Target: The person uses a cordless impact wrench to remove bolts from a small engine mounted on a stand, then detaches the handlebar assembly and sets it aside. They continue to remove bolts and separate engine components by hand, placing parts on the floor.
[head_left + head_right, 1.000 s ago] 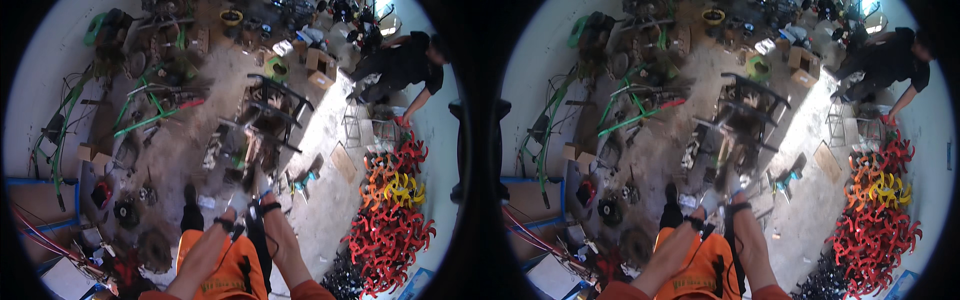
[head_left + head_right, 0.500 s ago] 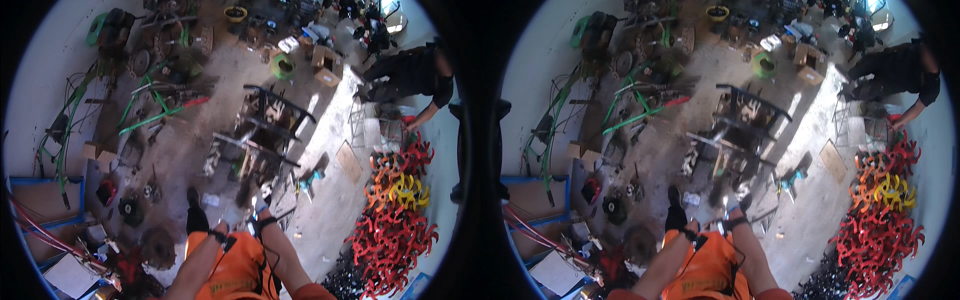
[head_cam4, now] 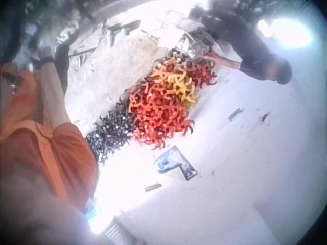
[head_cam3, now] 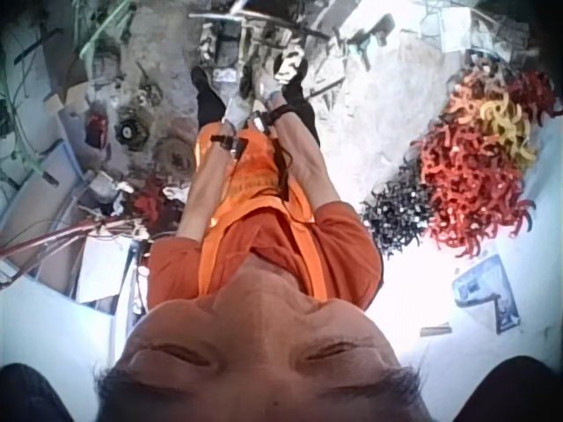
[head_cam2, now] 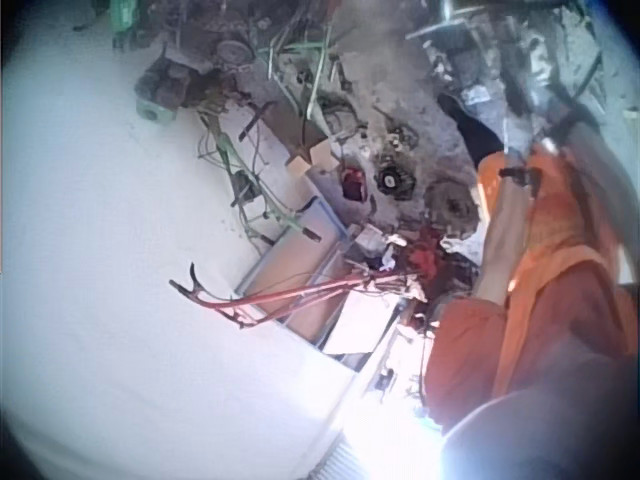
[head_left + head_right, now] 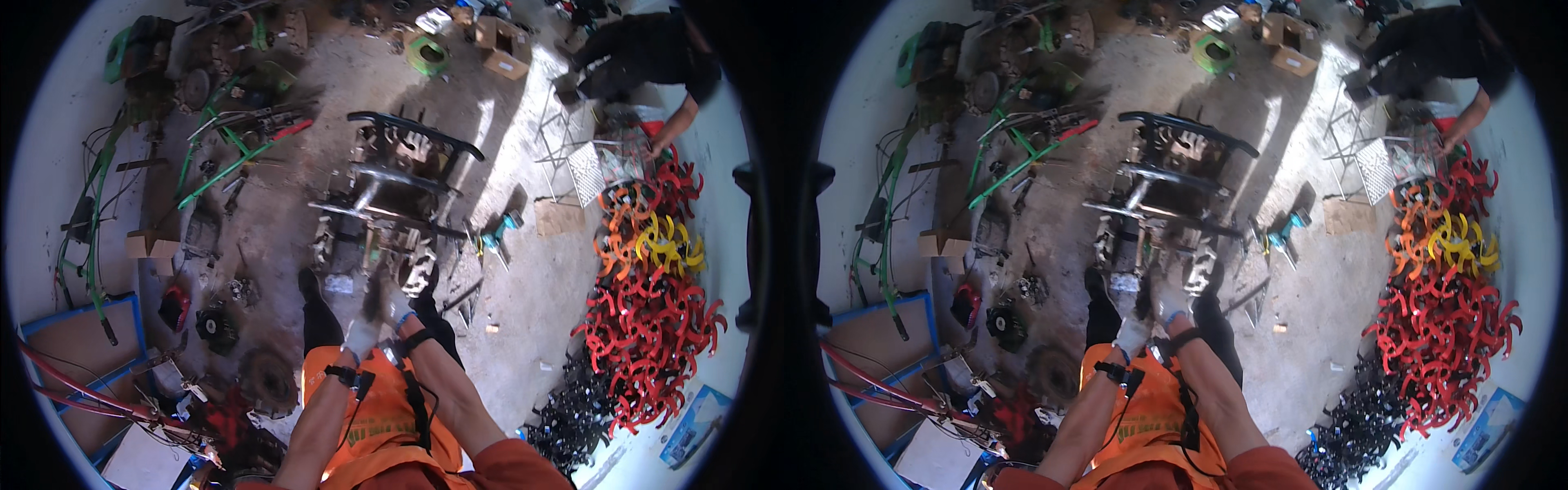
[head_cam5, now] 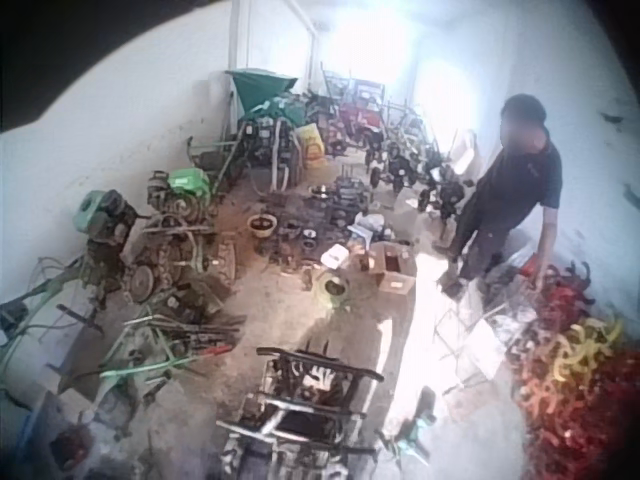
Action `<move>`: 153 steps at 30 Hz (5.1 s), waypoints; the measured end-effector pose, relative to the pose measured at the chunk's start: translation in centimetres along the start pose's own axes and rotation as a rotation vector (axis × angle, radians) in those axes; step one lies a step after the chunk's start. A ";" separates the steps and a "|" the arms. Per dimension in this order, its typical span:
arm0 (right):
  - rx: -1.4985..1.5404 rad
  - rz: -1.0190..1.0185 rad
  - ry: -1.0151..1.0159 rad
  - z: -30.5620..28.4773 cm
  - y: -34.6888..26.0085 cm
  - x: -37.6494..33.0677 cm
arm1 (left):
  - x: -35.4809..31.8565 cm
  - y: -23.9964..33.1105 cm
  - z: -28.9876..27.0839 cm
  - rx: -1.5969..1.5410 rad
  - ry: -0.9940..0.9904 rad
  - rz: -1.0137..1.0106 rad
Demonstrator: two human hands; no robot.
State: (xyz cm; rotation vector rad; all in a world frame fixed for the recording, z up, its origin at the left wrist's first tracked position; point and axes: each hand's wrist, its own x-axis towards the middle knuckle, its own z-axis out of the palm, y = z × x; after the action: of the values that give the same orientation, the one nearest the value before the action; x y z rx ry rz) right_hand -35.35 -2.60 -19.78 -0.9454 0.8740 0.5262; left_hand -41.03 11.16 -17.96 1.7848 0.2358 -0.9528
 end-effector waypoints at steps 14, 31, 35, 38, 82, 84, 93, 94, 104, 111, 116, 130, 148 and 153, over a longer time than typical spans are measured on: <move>-0.620 -0.187 0.087 -15.2 3.7 -10.7 | 2.3 -5.0 -0.3 0.371 0.169 -0.126; -1.069 0.173 0.840 -38.2 25.1 -30.8 | -1.7 -7.2 1.5 0.757 0.443 0.238; -1.017 -0.171 0.552 -37.3 18.3 -21.9 | -3.5 -8.4 2.3 0.138 0.614 0.288; -1.107 -0.129 0.412 -37.7 14.2 -14.2 | -7.3 -12.3 2.7 -0.092 1.064 0.047; -1.190 -0.481 0.626 -70.7 13.4 21.1 | 15.1 -34.3 17.5 0.595 0.098 0.470; -1.349 -0.409 0.754 -69.6 12.1 15.7 | 14.3 -31.8 18.6 0.376 0.075 0.553; -1.840 -0.505 0.146 -52.3 9.6 -3.9 | 9.7 -21.0 22.0 0.588 -0.042 1.054; -1.889 -0.578 0.094 -49.3 9.2 -5.1 | 9.7 -20.7 22.5 0.571 -0.102 1.125; -1.826 -1.766 -0.360 -24.2 6.2 -2.4 | 6.9 -24.4 16.4 -0.071 -0.042 1.019; -1.296 -1.441 0.115 -20.6 5.2 7.7 | 5.5 -23.6 15.6 -0.395 0.190 0.882; -0.379 -0.827 -0.713 -21.7 5.4 12.9 | 6.0 -21.9 16.3 0.022 0.504 0.914; -0.529 -1.465 -0.097 -20.4 -3.4 17.7 | 17.4 -13.5 15.8 0.051 0.721 1.002; -0.468 -1.268 -0.404 -19.4 -7.0 21.2 | 25.9 -19.0 10.8 0.217 0.635 1.188; -0.677 -1.407 -0.133 -18.8 -7.7 21.9 | 26.6 -18.4 10.5 0.221 0.723 1.331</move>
State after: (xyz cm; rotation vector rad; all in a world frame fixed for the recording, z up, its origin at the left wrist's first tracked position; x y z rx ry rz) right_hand -25.15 -22.23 -39.87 -1.8242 -0.2584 -0.3865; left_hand -38.95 2.80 -50.88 1.8772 -0.5930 0.6336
